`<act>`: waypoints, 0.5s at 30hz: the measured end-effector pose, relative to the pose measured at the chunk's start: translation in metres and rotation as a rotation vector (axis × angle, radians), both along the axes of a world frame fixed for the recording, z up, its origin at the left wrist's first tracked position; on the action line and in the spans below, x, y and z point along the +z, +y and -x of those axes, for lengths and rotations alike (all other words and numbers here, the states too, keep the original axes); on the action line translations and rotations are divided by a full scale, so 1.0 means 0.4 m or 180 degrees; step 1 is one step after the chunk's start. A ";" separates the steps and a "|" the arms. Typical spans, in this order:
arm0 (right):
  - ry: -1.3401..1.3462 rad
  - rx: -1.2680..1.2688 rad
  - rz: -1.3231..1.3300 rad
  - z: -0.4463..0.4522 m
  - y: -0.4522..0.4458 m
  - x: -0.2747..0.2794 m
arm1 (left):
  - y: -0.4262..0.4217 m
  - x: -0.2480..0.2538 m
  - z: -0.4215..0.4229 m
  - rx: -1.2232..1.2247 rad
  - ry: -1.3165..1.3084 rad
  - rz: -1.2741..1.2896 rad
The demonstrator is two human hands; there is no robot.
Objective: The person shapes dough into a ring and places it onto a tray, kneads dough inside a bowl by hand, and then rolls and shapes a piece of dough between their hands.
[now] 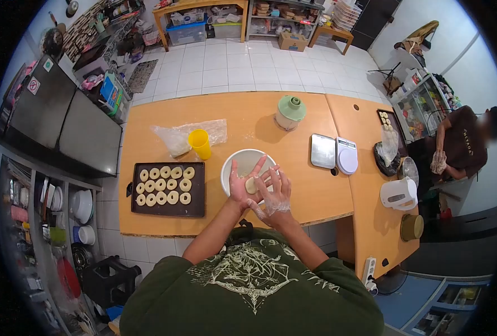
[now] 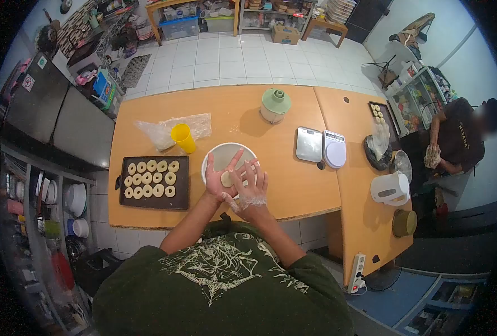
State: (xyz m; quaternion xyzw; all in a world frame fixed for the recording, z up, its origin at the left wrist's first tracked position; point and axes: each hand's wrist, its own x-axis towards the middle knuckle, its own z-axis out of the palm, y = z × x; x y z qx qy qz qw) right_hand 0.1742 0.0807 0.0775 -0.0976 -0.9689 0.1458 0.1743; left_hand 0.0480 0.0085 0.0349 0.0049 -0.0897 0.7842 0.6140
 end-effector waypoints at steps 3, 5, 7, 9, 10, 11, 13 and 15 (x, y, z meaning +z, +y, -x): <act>-0.0234 -0.0094 -0.0038 -0.001 -0.010 -0.003 | 0.001 -0.006 -0.002 0.0007 -0.0148 -0.0064; -0.0248 -0.0117 -0.0058 -0.003 -0.012 -0.007 | 0.000 0.005 0.001 -0.0008 -0.0118 -0.0014; -0.0260 -0.0153 -0.0067 -0.008 -0.018 -0.009 | -0.003 0.014 -0.001 -0.0038 -0.0086 0.0047; -0.0086 -0.0259 -0.0201 -0.006 -0.023 -0.007 | -0.001 0.024 0.001 0.0058 0.0208 0.0123; -0.0077 -0.0271 -0.0201 -0.003 -0.024 -0.006 | -0.001 0.020 0.004 0.0046 0.0218 0.0122; -0.0176 -0.0289 -0.0276 -0.003 -0.023 -0.007 | -0.001 0.014 0.005 0.0048 0.0206 0.0117; -0.0275 -0.0292 -0.0359 -0.002 -0.020 -0.011 | -0.004 0.007 0.005 0.0064 0.0192 0.0105; -0.0366 -0.0186 -0.0317 -0.002 -0.012 -0.020 | -0.004 0.005 0.006 0.0084 0.0143 0.0175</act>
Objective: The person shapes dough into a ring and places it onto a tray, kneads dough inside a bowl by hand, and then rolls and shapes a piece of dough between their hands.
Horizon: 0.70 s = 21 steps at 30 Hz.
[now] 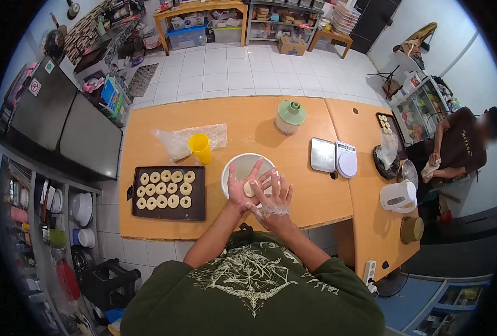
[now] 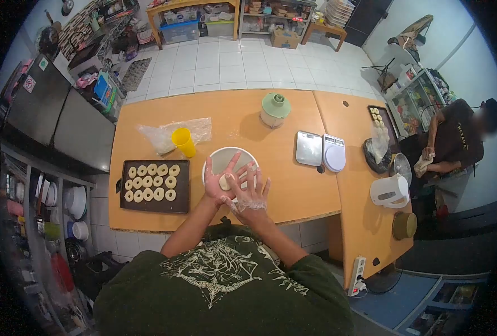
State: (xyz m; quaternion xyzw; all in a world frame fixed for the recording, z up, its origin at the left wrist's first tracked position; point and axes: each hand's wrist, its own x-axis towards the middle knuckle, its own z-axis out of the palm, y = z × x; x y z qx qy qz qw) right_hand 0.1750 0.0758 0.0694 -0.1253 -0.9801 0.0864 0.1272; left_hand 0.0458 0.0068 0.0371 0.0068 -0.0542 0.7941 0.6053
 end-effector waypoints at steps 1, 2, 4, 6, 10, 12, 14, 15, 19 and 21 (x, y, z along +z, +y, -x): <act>0.0002 0.0003 -0.0004 0.000 0.003 -0.004 | 0.001 0.001 0.001 0.0003 0.0002 -0.0004; 0.0089 0.0010 -0.0003 0.001 0.005 -0.008 | 0.003 0.003 0.002 -0.0007 -0.0044 -0.0017; 0.0182 0.0026 -0.0004 0.002 0.005 -0.008 | 0.004 0.011 0.006 -0.0008 -0.0086 -0.0032; 0.0260 0.0094 0.0230 0.004 -0.002 -0.002 | 0.010 0.026 0.011 0.0068 0.0149 -0.0065; 0.0250 0.0036 0.0102 0.014 -0.005 -0.035 | 0.024 -0.008 0.024 0.0119 0.0021 -0.0189; 0.0099 0.0013 0.0112 0.017 0.001 -0.046 | 0.029 -0.025 0.027 0.0116 0.0027 -0.0294; 0.0086 0.0016 0.0158 0.015 0.004 -0.043 | 0.029 -0.019 0.023 0.0120 0.0097 -0.0267; 0.0071 0.0037 0.0202 0.015 0.004 -0.041 | 0.029 -0.015 0.022 0.0143 0.0166 -0.0245; 0.0043 0.0057 0.0289 0.014 -0.002 -0.011 | 0.015 -0.004 0.009 0.0147 0.0212 0.0050; 0.0224 0.0095 0.0383 0.019 -0.007 -0.007 | 0.016 -0.009 0.008 0.0097 -0.0079 -0.0022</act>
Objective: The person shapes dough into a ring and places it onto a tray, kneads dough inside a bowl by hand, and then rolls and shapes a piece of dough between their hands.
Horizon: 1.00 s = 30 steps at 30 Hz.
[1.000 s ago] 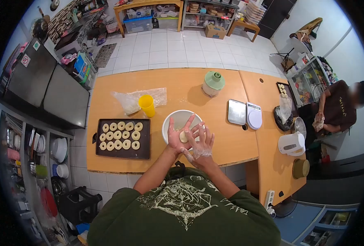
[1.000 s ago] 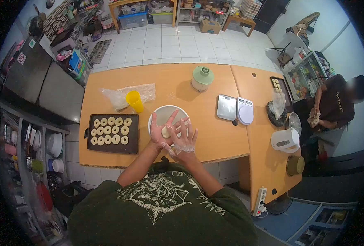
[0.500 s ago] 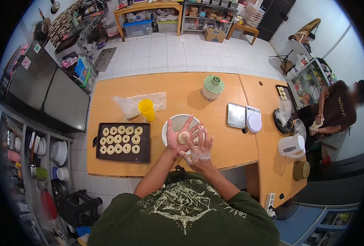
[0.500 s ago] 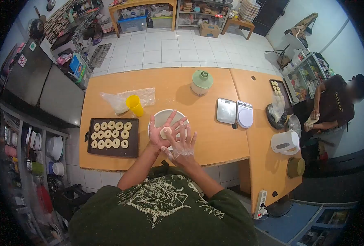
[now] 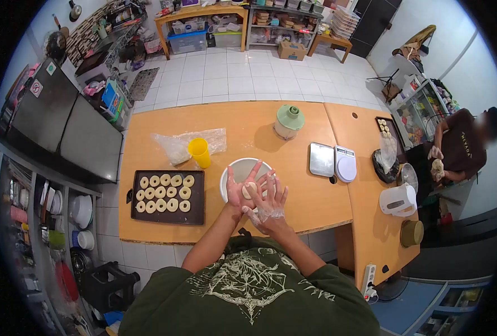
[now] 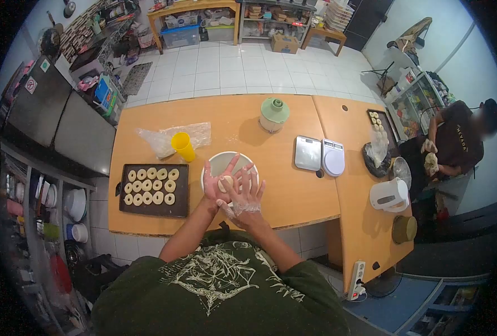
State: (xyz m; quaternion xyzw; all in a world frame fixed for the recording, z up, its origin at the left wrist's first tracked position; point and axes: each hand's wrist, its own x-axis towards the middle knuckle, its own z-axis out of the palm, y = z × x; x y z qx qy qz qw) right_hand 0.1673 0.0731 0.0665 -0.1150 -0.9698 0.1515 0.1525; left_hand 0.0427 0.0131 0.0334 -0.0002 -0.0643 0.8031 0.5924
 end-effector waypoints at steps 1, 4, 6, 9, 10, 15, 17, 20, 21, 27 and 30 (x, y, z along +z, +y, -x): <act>-0.0005 0.0006 -0.0003 0.002 -0.005 -0.001 | 0.001 -0.001 -0.002 0.0006 -0.0005 -0.0003; -0.0098 -0.0016 -0.0009 0.003 -0.022 -0.004 | -0.004 0.007 -0.013 0.0072 0.0038 0.0069; -0.0087 0.0005 -0.0074 0.003 -0.029 0.004 | -0.012 0.028 -0.022 0.0162 0.0141 0.0220; -0.0164 0.0034 -0.0011 0.005 -0.036 0.016 | -0.014 0.029 -0.026 0.0180 0.0273 0.0240; -0.0161 0.0035 -0.0009 0.002 -0.037 0.013 | -0.015 0.016 -0.027 0.0180 0.0275 0.0242; -0.0221 -0.0003 0.0080 -0.014 -0.022 -0.025 | -0.010 -0.002 0.004 0.0123 0.0376 -0.0066; -0.0261 -0.0017 0.0036 -0.024 -0.021 -0.018 | -0.007 0.009 0.005 0.0112 0.0337 0.0005; -0.0320 -0.0028 -0.0016 -0.029 -0.016 -0.019 | -0.004 0.019 0.000 0.0117 0.0349 0.0085; -0.0331 -0.0026 -0.0036 -0.030 -0.014 -0.021 | -0.002 0.019 -0.003 0.0132 0.0409 0.0079; 0.0176 0.0116 0.0214 -0.037 0.014 -0.020 | -0.008 -0.007 0.001 0.0086 0.0296 0.0081; 0.0115 0.0190 0.0215 -0.043 0.028 -0.033 | -0.005 0.009 0.001 0.0095 0.0314 0.0054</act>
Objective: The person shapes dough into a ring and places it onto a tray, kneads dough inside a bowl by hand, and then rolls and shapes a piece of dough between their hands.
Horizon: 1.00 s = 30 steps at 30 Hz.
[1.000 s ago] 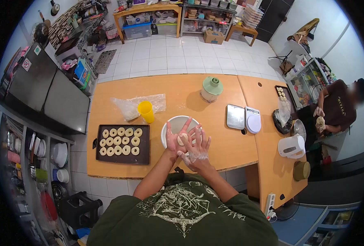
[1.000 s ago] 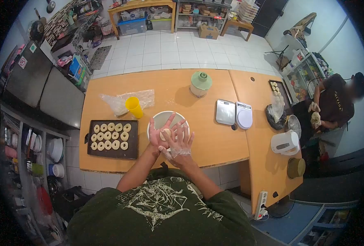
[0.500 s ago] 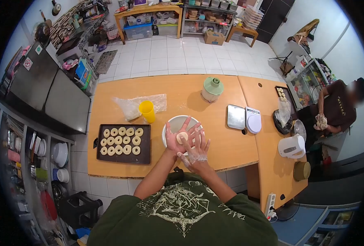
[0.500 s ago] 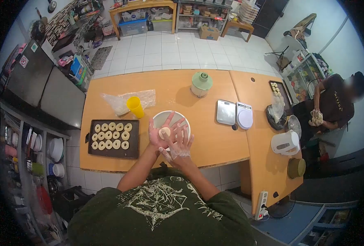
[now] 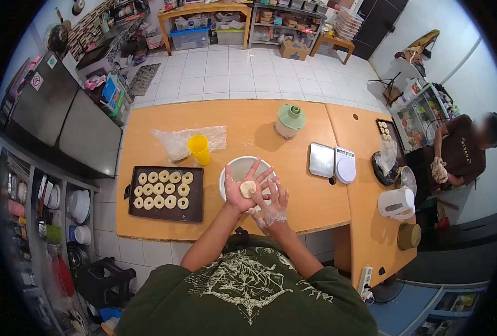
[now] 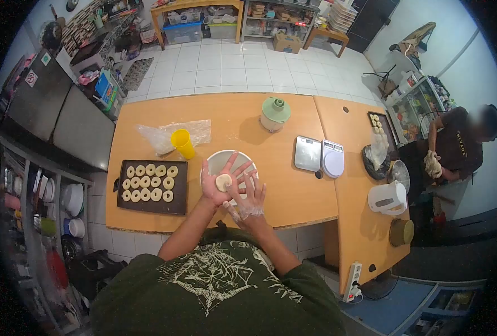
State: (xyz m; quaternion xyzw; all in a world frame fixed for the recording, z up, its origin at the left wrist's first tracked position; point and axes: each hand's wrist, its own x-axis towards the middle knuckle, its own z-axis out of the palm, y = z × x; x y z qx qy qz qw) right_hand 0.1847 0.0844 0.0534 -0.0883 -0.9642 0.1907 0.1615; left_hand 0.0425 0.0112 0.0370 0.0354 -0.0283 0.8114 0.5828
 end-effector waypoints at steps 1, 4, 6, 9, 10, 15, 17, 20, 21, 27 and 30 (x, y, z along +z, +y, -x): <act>-0.0003 0.0006 -0.0001 0.000 0.005 0.000 | 0.002 -0.001 0.001 0.0006 -0.0003 -0.0001; 0.0053 -0.0021 -0.0086 0.002 0.010 -0.002 | 0.000 -0.004 0.001 0.0014 0.0001 -0.0096; 0.0050 -0.0047 -0.0200 0.000 0.012 -0.004 | -0.001 -0.002 0.001 0.0026 -0.0034 0.0021; 0.0119 -0.0060 -0.0130 -0.003 0.015 -0.016 | 0.003 -0.006 -0.002 -0.0010 -0.0019 -0.0026; 0.0121 -0.0067 -0.0143 -0.003 0.014 -0.012 | 0.006 -0.002 -0.002 -0.0017 -0.0017 -0.0039; 0.0672 -0.0130 0.0265 0.010 0.009 -0.006 | -0.001 -0.002 -0.001 -0.0108 -0.0167 -0.0011; 0.0340 -0.0260 0.0160 0.024 -0.003 0.033 | 0.002 0.017 -0.004 -0.0109 -0.0396 0.0039; -0.0119 -0.0466 -0.0057 0.032 -0.021 0.026 | 0.005 0.008 -0.005 -0.0155 -0.0490 -0.0044; -0.0251 -0.0516 -0.0163 0.035 -0.023 0.018 | 0.004 0.000 -0.002 -0.0173 -0.0362 -0.0173; -0.0465 -0.0442 -0.0179 0.028 -0.021 0.024 | -0.002 -0.001 -0.013 -0.0149 -0.0356 0.0040; -0.0444 -0.0442 -0.0030 0.029 -0.043 0.037 | 0.004 -0.013 -0.005 -0.0253 -0.0381 -0.0138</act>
